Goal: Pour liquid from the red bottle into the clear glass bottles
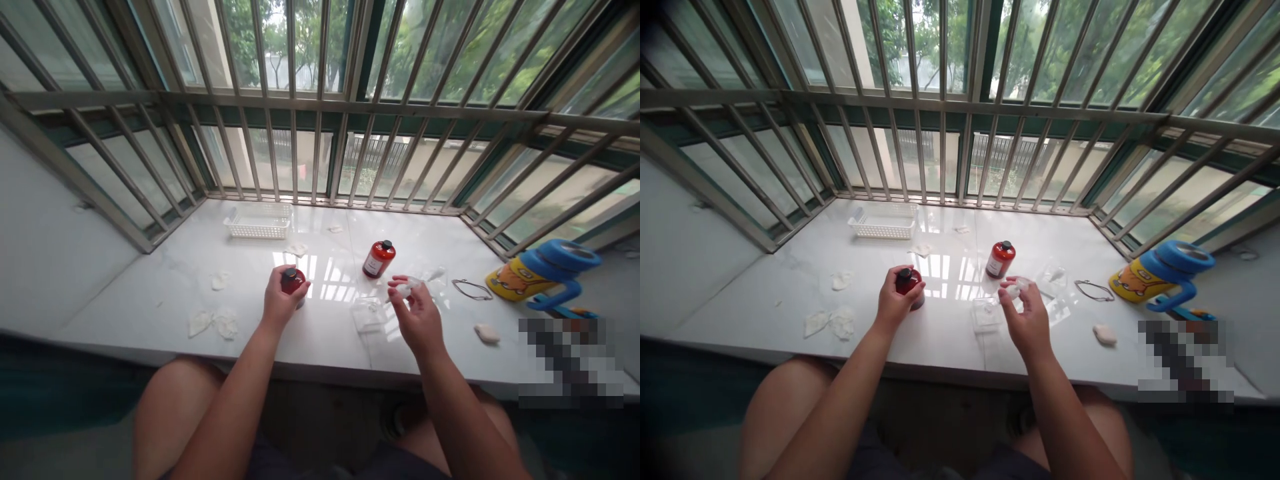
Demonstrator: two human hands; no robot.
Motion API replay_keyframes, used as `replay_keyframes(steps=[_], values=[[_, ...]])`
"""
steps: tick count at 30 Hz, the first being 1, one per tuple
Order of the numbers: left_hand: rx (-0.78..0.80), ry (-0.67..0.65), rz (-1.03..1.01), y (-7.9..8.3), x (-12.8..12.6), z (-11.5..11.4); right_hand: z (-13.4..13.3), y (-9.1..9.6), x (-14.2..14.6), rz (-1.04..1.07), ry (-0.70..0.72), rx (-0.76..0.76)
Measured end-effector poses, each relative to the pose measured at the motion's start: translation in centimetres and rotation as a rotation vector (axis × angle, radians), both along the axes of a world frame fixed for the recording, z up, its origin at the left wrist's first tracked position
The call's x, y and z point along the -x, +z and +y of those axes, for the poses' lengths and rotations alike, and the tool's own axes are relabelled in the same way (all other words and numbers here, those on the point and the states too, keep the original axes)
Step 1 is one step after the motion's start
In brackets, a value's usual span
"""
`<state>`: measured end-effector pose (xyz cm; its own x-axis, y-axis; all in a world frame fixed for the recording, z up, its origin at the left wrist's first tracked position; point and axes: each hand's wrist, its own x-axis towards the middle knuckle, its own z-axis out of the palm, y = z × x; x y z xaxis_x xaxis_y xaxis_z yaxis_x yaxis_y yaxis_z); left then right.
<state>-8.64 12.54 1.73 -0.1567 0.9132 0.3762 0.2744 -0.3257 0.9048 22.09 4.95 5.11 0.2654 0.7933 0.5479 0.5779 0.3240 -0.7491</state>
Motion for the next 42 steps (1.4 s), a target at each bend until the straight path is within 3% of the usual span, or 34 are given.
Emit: replay_keyframes(steps=[4,9,15,25,29,33,37,40,42], values=[[-0.012,-0.011,-0.011,-0.1,0.1,0.0,-2.0,0.2,-1.0,-0.157,-0.162,-0.108],[-0.016,-0.018,0.001,-0.1,0.2,-0.1,-4.8,-1.9,-2.0,-0.18,-0.266,-0.005],[-0.037,-0.049,0.026,0.0,0.4,-1.5,-5.9,-3.5,-3.9,-0.489,-0.253,-0.024],[-0.097,-0.075,0.017,0.0,0.2,-2.9,-5.7,-8.6,-10.3,-0.76,-0.23,0.479],[-0.103,-0.083,0.014,0.0,0.2,-2.8,-6.4,-8.4,-10.2,-0.788,-0.265,0.468],[-0.088,-0.079,0.0,0.1,0.0,-2.8,-6.2,-4.9,-6.7,-0.693,-0.286,0.281],[0.019,-0.117,-0.023,0.2,-0.6,-2.8,-4.9,0.4,1.2,-0.57,-0.062,0.144],[0.052,-0.16,-0.067,0.0,-0.8,-2.6,-3.1,3.5,8.5,-0.598,0.108,0.18],[0.045,-0.181,-0.075,-0.3,-0.7,-2.4,-1.4,4.9,13.0,-0.622,0.11,0.284]])
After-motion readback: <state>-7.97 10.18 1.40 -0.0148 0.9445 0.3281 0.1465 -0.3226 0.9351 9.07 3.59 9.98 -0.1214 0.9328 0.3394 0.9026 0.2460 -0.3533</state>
